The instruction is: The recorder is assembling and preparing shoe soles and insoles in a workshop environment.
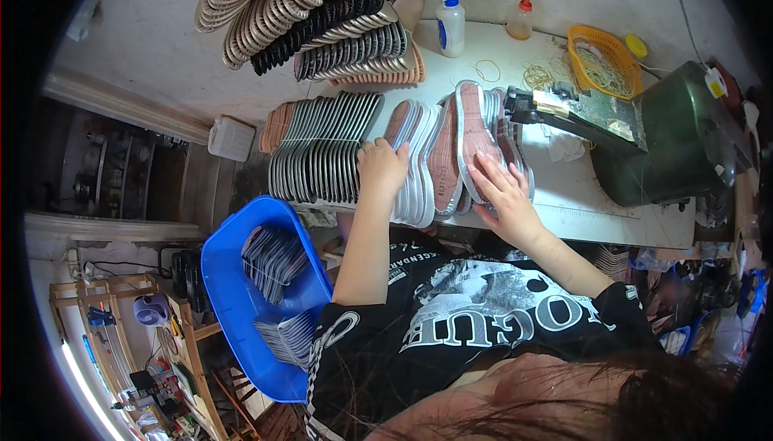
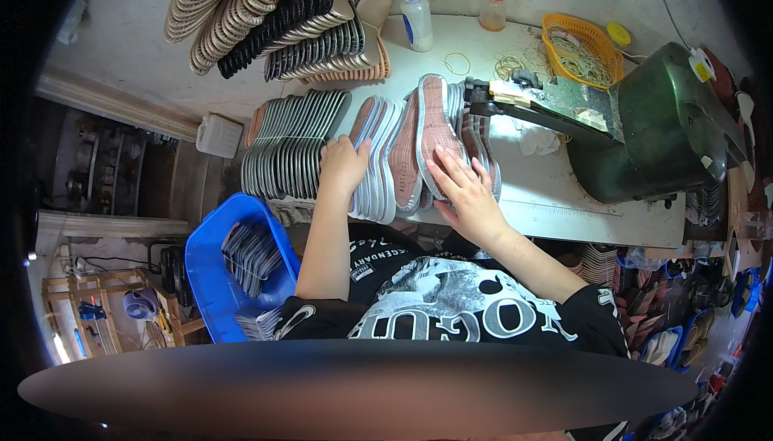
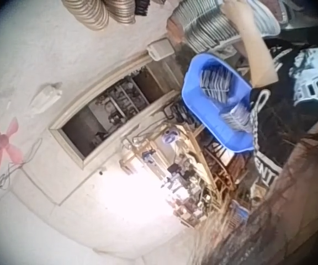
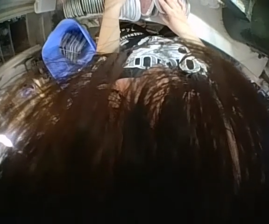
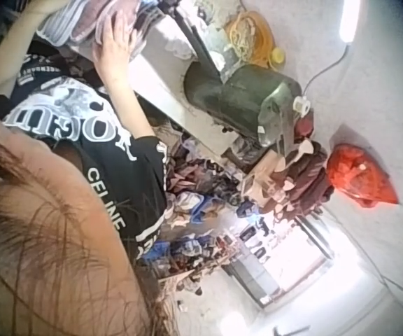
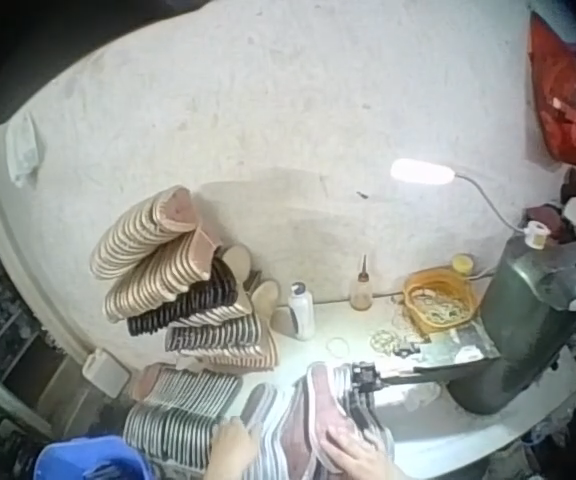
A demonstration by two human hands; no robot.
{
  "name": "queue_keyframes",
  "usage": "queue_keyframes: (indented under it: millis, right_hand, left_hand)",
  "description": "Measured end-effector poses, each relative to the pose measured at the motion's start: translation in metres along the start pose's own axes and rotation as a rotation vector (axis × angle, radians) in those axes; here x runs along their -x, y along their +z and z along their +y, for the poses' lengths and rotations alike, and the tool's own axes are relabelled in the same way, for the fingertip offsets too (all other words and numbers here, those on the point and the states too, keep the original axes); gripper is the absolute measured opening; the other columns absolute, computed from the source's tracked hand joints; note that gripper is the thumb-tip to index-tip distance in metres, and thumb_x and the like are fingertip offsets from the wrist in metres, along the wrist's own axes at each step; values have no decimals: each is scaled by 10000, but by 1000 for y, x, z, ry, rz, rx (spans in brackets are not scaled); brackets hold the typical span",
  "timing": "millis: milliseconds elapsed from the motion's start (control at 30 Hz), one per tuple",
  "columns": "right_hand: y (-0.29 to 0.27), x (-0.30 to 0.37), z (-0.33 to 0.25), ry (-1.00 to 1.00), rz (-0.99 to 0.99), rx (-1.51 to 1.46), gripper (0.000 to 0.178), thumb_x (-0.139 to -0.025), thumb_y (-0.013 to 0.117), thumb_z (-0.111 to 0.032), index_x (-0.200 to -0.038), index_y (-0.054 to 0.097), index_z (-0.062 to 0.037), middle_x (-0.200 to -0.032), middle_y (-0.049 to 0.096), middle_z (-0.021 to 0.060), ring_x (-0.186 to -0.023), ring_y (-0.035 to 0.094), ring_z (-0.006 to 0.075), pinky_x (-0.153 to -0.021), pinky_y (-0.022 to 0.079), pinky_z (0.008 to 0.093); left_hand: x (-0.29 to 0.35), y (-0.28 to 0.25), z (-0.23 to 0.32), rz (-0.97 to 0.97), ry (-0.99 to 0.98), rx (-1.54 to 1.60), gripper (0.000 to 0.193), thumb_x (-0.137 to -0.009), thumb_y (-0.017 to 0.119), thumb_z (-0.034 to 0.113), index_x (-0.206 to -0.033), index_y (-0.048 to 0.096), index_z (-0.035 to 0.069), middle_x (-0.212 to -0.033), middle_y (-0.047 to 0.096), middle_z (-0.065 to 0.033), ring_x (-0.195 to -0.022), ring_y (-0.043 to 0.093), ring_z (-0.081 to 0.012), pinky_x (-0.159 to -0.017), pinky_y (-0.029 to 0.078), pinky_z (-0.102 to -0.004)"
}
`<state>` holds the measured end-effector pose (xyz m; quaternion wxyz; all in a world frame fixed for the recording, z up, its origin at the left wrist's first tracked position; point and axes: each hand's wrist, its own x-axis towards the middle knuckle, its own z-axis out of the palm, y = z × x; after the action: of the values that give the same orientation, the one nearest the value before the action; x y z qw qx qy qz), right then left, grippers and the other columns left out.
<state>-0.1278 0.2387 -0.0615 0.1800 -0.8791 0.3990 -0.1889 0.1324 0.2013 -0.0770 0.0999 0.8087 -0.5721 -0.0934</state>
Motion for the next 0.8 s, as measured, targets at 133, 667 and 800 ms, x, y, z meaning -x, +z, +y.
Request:
queue_keyframes:
  millis: [133,667,800]
  right_hand:
    - [1,0,0,-14,-5,-38,733,-768,698,-170,-1419,366,-111,-1493,300,140,-1387,278,296,-1121,169,483]
    - [-43,-16,-31,209,62,-919,495,-842,696,-231,-1226,505,15,-1060,610,121,-939,598,162,-792,487,284]
    - [-55,-15,-24,189,62,-1109,284,-913,616,-212,-1074,556,15,-873,600,35,-725,565,74,-619,481,219]
  left_hand:
    - [-6,0,4,-41,16,-45,497,-853,585,380,-1045,560,-78,-1101,555,-267,-1045,518,-439,-888,441,-474]
    - [47,-47,68,-157,261,1106,463,-780,763,257,-1088,573,-34,-927,675,-135,-820,655,-213,-785,502,-299]
    - [62,-52,95,-165,234,1512,328,-879,676,203,-1080,558,-28,-992,661,-82,-839,635,-124,-761,503,-249]
